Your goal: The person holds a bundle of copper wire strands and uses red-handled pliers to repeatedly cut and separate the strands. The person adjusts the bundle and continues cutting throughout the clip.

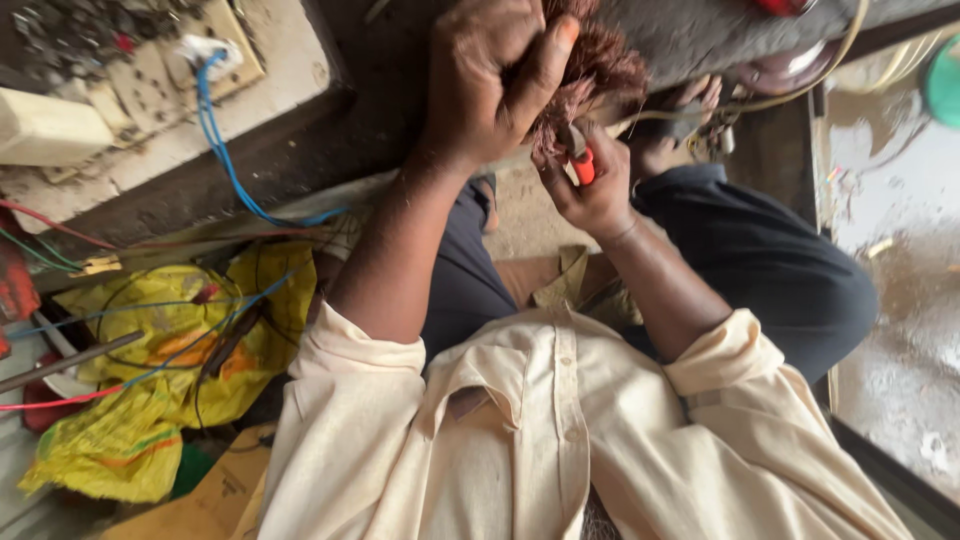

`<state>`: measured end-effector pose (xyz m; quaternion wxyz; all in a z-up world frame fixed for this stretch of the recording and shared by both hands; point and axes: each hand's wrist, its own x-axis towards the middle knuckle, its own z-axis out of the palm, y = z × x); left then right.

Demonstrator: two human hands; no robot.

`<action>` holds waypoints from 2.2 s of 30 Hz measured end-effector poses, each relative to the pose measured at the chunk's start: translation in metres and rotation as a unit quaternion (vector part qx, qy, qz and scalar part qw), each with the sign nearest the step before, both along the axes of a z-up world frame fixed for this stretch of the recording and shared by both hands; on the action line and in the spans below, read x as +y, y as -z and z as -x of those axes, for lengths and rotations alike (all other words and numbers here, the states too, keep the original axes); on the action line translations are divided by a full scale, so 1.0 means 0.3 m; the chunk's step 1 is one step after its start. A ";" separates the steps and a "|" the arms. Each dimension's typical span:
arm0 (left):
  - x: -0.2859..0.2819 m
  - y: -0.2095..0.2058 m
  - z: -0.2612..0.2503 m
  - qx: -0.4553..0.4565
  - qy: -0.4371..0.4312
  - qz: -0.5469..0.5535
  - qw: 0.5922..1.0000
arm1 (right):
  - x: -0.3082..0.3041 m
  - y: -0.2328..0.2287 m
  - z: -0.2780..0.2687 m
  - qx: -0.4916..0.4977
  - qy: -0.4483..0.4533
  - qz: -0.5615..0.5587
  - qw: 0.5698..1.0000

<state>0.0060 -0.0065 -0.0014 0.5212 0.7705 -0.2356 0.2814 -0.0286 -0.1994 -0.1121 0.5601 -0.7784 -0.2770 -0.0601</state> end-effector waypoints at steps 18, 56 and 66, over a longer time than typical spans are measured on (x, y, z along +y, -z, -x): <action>0.018 0.039 0.027 0.127 0.048 0.163 0.977 | -0.079 -0.180 0.094 0.068 -0.011 0.116 0.991; -0.003 0.017 0.023 -0.037 0.038 0.043 0.998 | -0.116 -0.431 0.216 0.201 -0.023 0.166 0.965; -0.005 0.028 0.015 -0.048 0.033 0.029 0.998 | -0.129 -0.435 0.228 0.237 -0.021 0.167 0.957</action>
